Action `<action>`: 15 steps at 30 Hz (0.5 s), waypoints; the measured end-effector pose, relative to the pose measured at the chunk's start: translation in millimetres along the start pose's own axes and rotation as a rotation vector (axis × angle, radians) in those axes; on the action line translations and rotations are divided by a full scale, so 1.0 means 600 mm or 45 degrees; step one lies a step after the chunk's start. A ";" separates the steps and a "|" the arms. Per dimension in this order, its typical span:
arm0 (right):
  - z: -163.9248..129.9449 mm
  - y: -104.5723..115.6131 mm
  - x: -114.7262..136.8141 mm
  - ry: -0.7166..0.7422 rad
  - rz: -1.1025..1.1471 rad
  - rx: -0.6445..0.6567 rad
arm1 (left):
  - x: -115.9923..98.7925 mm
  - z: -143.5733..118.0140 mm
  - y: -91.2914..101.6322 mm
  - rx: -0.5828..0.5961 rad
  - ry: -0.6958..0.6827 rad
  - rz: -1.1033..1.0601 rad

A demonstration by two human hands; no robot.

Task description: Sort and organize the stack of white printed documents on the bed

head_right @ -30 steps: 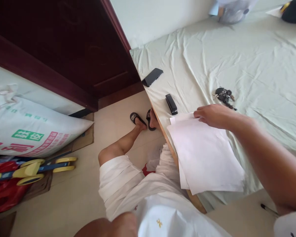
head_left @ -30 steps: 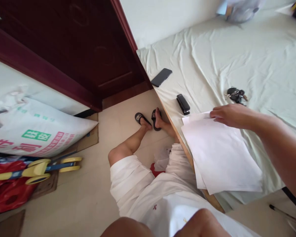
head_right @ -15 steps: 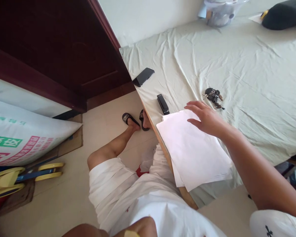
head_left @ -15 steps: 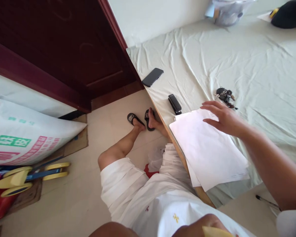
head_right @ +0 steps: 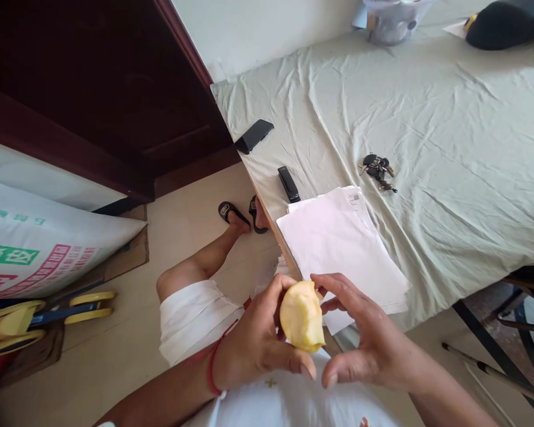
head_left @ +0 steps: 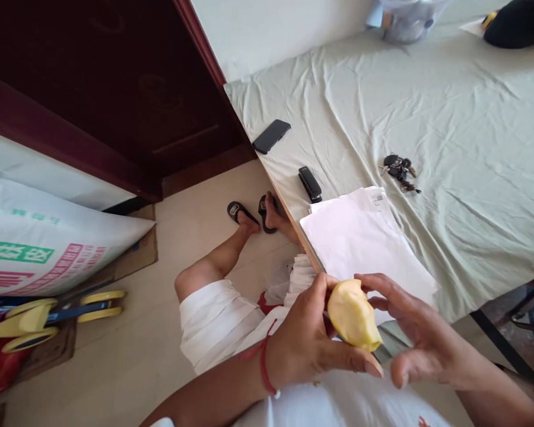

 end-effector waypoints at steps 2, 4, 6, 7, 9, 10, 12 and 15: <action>0.002 -0.013 -0.004 -0.005 0.017 -0.034 | 0.003 0.006 0.005 -0.009 0.020 0.116; 0.004 -0.016 -0.003 -0.006 -0.009 -0.040 | 0.007 0.009 0.005 0.006 0.022 0.196; 0.006 -0.016 0.003 0.005 -0.077 -0.026 | 0.012 0.011 0.002 0.023 0.019 0.245; 0.006 -0.017 0.007 0.010 -0.114 -0.018 | 0.014 0.012 0.000 0.025 0.021 0.268; 0.003 -0.019 0.014 0.016 -0.186 -0.012 | 0.020 0.015 -0.005 0.041 0.027 0.300; -0.002 -0.019 0.016 0.016 -0.221 -0.022 | 0.023 0.017 -0.008 0.067 0.027 0.303; -0.020 -0.012 0.015 -0.015 -0.306 -0.098 | 0.027 0.021 -0.012 0.130 0.019 0.300; -0.066 0.033 -0.006 -0.158 -0.512 -0.309 | 0.031 0.022 0.003 0.087 -0.026 0.363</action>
Point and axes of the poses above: each hand's wrist, its own z-axis towards the middle knuckle, its own y-axis out of the back of the hand, x = y × z, the point moved 3 cm from there along z, towards the middle knuckle, and after that the axes turned 13 degrees about x, right-handed, at the moved point
